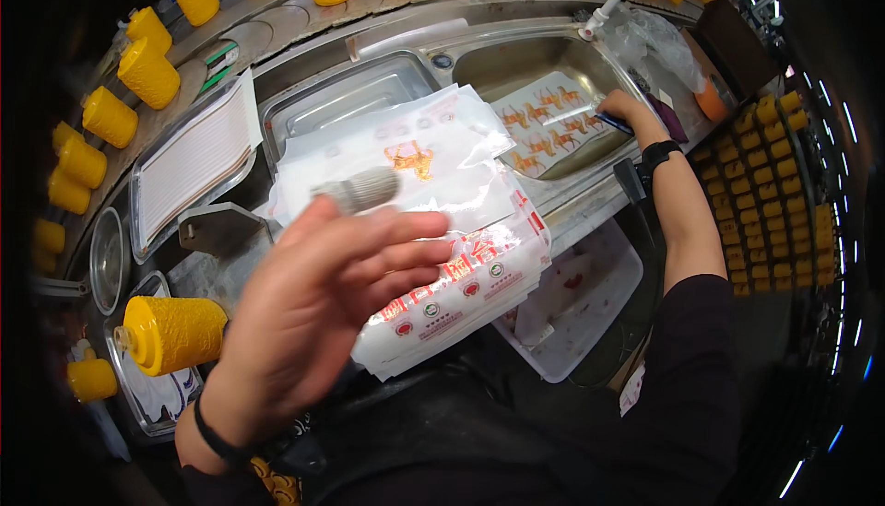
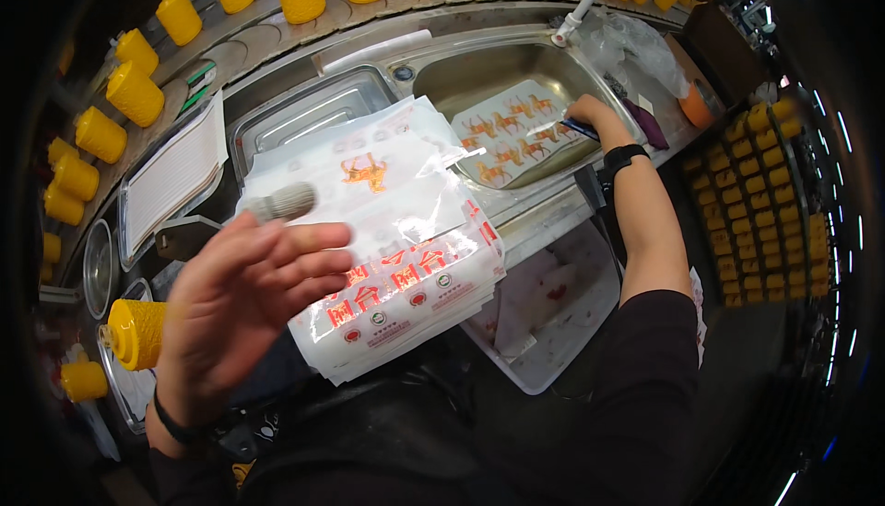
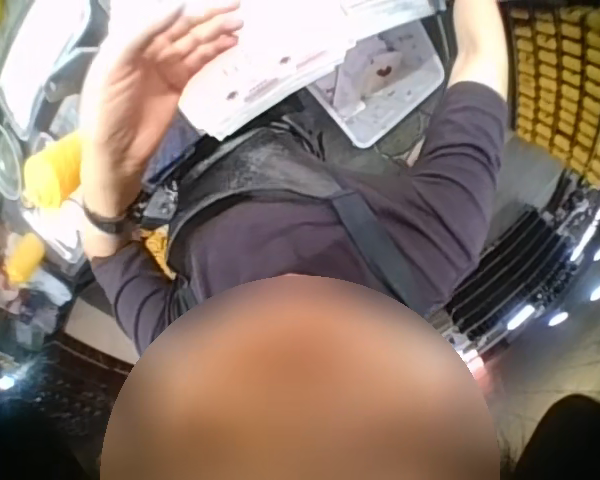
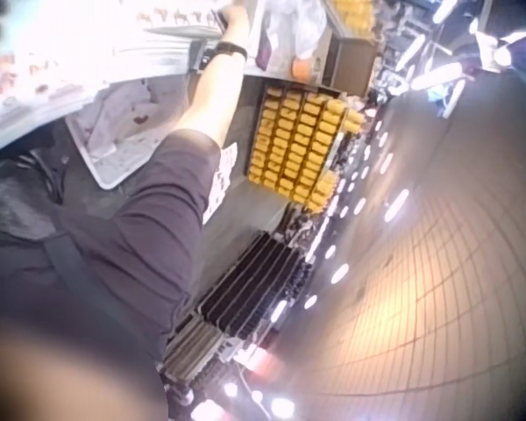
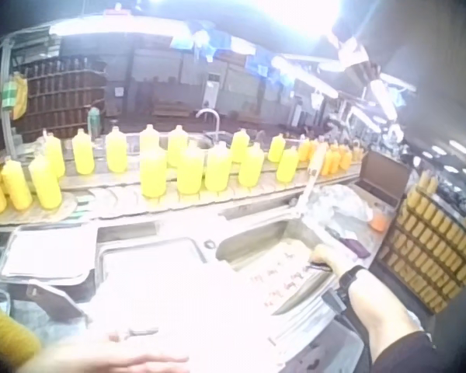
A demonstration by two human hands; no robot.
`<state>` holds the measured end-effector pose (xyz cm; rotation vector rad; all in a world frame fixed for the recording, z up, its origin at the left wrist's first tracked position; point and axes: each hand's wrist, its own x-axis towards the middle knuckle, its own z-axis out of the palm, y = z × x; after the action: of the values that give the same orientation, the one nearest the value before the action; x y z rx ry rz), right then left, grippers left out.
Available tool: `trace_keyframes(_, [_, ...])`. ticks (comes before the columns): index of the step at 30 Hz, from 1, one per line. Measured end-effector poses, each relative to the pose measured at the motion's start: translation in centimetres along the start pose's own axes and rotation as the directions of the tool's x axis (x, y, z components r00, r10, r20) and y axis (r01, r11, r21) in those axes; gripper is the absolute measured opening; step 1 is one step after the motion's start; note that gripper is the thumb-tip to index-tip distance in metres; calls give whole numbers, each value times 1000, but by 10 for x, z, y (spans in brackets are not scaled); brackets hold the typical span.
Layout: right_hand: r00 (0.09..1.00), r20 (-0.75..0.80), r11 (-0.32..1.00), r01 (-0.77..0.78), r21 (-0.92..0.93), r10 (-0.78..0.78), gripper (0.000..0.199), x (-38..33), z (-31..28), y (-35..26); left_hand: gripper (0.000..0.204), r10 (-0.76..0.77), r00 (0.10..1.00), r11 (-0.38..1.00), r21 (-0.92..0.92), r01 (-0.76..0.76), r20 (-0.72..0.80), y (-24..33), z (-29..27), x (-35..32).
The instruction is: Applying decorative brand labels and security tape to yellow product bottles at an industrial workstation.
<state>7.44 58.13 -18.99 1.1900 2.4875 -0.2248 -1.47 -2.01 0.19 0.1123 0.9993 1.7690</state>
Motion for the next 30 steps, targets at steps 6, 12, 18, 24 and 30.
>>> trace_keyframes(6, [1000,21,998,-5,-58,7,43,11,15,12,32,57,971,993,-90,-80,-232,21,-47,-35])
trace_keyframes(12, [969,227,994,-87,-66,100,38,22,12,13,35,155,944,982,-59,-179,-290,29,-79,-66])
trace_keyframes(18, [877,419,972,-223,-75,234,42,36,5,12,45,141,914,967,-147,-210,-379,52,-100,-88])
trace_keyframes(24, [784,516,933,-347,-95,345,44,61,18,23,41,216,850,965,-30,-262,-481,54,-113,-82])
trace_keyframes(30, [812,469,938,-292,-188,346,46,84,28,32,52,159,865,958,-137,-252,-477,62,-109,-70])
